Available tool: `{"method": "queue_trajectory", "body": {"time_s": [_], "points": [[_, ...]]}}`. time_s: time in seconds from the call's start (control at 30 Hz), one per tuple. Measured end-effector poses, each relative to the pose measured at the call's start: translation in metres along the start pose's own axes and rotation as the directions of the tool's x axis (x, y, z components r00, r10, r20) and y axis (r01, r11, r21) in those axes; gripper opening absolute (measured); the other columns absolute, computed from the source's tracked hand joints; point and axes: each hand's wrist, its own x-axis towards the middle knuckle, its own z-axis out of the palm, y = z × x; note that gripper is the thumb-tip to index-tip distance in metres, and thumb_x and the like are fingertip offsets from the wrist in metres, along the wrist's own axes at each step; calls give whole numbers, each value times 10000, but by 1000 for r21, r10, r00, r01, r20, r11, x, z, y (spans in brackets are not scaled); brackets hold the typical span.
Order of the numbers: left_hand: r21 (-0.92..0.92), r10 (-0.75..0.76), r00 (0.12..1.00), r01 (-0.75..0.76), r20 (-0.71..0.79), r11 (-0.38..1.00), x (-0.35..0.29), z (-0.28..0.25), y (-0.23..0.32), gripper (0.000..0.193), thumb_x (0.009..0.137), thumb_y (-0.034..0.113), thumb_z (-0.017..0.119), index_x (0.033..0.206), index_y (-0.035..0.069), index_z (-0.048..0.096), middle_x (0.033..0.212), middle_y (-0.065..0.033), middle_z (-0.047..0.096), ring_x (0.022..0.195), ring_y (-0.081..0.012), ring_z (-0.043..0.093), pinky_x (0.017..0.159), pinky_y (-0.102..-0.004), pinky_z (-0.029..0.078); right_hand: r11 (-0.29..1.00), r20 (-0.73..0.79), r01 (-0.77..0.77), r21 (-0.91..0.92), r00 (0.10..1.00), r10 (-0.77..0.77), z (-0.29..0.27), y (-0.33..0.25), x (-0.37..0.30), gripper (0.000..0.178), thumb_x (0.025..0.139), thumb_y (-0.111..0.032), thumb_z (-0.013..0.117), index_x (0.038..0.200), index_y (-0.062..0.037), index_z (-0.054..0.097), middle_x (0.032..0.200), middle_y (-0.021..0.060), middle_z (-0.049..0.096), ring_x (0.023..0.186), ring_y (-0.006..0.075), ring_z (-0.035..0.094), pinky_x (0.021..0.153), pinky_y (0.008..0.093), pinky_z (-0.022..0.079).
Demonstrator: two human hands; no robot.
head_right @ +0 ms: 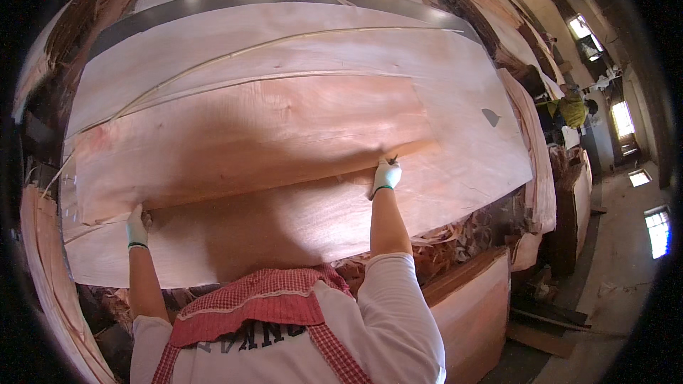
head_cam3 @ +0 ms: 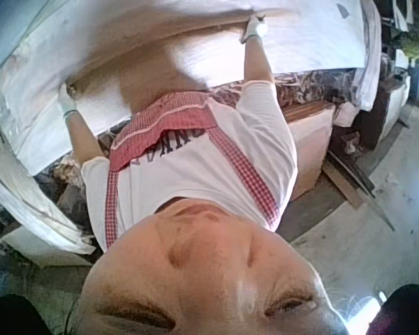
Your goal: The person uses a utility knife to cut out damaged or irregular sections from large wood veneer sheets and applies adhesive and wood patches to repair the surfaces.
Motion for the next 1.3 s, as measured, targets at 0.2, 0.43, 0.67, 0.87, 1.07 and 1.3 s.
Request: {"method": "queue_trajectory", "body": {"time_s": [0.2, 0.43, 0.67, 0.87, 1.07, 1.3], "points": [[80, 10, 1000, -10, -5, 997, 6, 19, 1, 182, 889, 261, 661, 853, 89, 619, 728, -8, 592, 559, -98, 544, 446, -228, 415, 992, -34, 36, -118, 999, -40, -7, 2, 18, 319, 786, -218, 763, 949, 39, 666, 842, 120, 702, 711, 209, 622, 676, 362, 519], [69, 90, 984, -80, -157, 994, -3, 9, -9, 215, 826, 255, 697, 910, 62, 653, 684, -25, 539, 564, -147, 512, 481, -319, 473, 970, 155, -104, 221, 985, 71, 7, -24, -1, 343, 842, -242, 659, 1031, 42, 631, 884, 117, 666, 761, 216, 609, 640, 365, 494], [123, 247, 955, -228, -163, 966, -25, 22, -4, 283, 828, 262, 710, 838, -18, 670, 655, -56, 630, 522, -137, 580, 467, -301, 454, 973, 459, 204, 107, 858, -230, 71, -66, -72, 217, 962, -218, 559, 924, -5, 578, 735, 63, 558, 597, 167, 494, 509, 291, 415], [103, 168, 962, -149, -214, 983, -34, 31, 7, 272, 864, 264, 682, 816, -4, 660, 631, -59, 632, 497, -135, 574, 473, -297, 457, 380, 762, 901, 209, 94, -641, 225, -143, -278, 216, 937, -225, 561, 1098, -86, 601, 1133, 171, 600, 985, 340, 619, 769, 481, 513], [282, 202, 922, -108, -330, 953, -43, 13, 24, 458, 907, 421, 620, 705, 13, 671, 575, -83, 624, 478, -177, 603, 506, -345, 490, 122, 772, 992, -30, 100, -628, 271, -136, -345, 427, 879, -189, 616, 1288, -213, 496, 1271, 101, 525, 1004, 315, 608, 783, 460, 534], [669, 724, 689, -547, 20, 503, 5, 63, 120, 330, 923, 372, 556, 942, 64, 673, 879, -175, 681, 869, -379, 640, 746, -461, 503, 130, 775, 992, -8, 88, -626, 270, -142, -349, 551, 797, -139, 676, 1315, -176, 492, 1276, 108, 521, 1083, 308, 575, 821, 433, 525]]}}
